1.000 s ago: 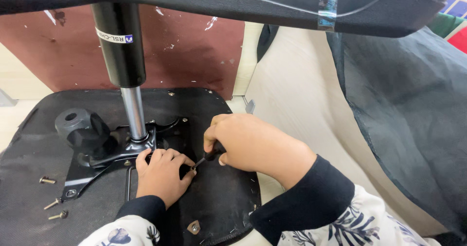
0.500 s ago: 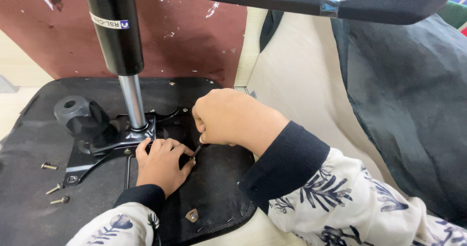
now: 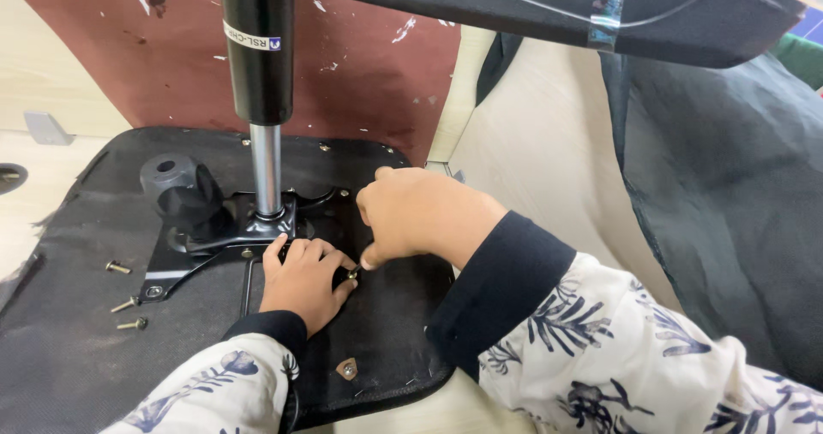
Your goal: The person uses a screwdriver to tighten screws into the underside of an office chair seat, securing the seat to the chair's metal frame. The person works on multiple screw locations around the central gas lift post.
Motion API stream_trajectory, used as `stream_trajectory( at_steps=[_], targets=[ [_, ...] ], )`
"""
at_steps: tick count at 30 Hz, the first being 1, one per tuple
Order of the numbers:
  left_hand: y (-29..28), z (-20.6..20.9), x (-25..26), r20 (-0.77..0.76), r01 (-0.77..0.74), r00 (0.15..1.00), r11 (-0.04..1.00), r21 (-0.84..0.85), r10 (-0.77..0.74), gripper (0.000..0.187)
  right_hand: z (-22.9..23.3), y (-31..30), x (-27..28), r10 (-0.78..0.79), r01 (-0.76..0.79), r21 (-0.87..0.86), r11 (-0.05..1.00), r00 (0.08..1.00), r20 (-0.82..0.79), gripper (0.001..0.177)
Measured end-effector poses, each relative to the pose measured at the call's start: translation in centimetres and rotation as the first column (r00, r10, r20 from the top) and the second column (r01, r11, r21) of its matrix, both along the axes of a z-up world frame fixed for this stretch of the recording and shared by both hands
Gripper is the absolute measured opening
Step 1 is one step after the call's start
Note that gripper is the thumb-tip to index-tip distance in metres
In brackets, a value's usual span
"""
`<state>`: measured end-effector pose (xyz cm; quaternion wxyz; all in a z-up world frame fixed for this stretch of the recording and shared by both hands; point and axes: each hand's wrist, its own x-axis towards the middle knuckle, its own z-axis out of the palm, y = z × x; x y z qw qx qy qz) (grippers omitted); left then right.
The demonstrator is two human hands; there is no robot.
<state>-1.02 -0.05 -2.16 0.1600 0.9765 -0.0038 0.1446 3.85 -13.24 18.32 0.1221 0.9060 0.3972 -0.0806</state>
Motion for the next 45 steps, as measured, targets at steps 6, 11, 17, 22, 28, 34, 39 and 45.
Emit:
stream_trajectory(
  at_steps=[6,11,17,22,28,34,39,45],
  targets=[
    [0.1,0.1,-0.2,-0.022,-0.004,1.000,1.000,-0.005,0.004,0.034,0.8,-0.4,0.2,0.076,-0.074,-0.090,0.993,0.997,0.027,0.044],
    [0.2,-0.2,-0.2,0.041,0.009,0.999,1.000,-0.006,-0.009,0.031,1.4,-0.5,0.6,0.025,-0.017,-0.157,0.987,0.998,0.050,0.018],
    [0.3,-0.7,-0.2,0.095,0.024,0.995,1.000,-0.013,-0.023,0.031,0.8,-0.7,-0.1,0.010,0.006,-0.097,0.995,0.986,0.164,0.021],
    [0.2,-0.7,-0.5,0.108,0.034,0.994,0.999,-0.009,-0.033,0.031,0.6,-0.7,-0.9,-0.037,0.053,-0.116,0.992,0.990,0.138,0.023],
    [0.2,-0.4,-0.5,0.113,0.041,0.993,0.999,-0.035,-0.036,0.031,0.5,-0.6,-1.1,-0.175,0.181,-0.161,0.970,0.983,0.046,0.025],
    [0.2,-0.3,-0.6,0.135,0.044,0.990,0.998,-0.040,-0.039,0.035,0.0,0.3,-1.3,-0.199,0.203,-0.188,0.961,0.979,0.039,0.032],
    [0.2,-0.2,-0.5,0.110,0.039,0.993,0.998,-0.047,-0.033,0.031,1.0,1.9,-0.6,-0.415,0.376,-0.252,0.892,0.902,-0.119,0.029],
    [0.3,-0.2,-0.5,0.138,0.037,0.990,0.998,-0.058,-0.029,0.031,1.8,2.2,-1.1,-0.273,0.218,-0.337,0.916,0.953,-0.127,0.020]
  ],
)
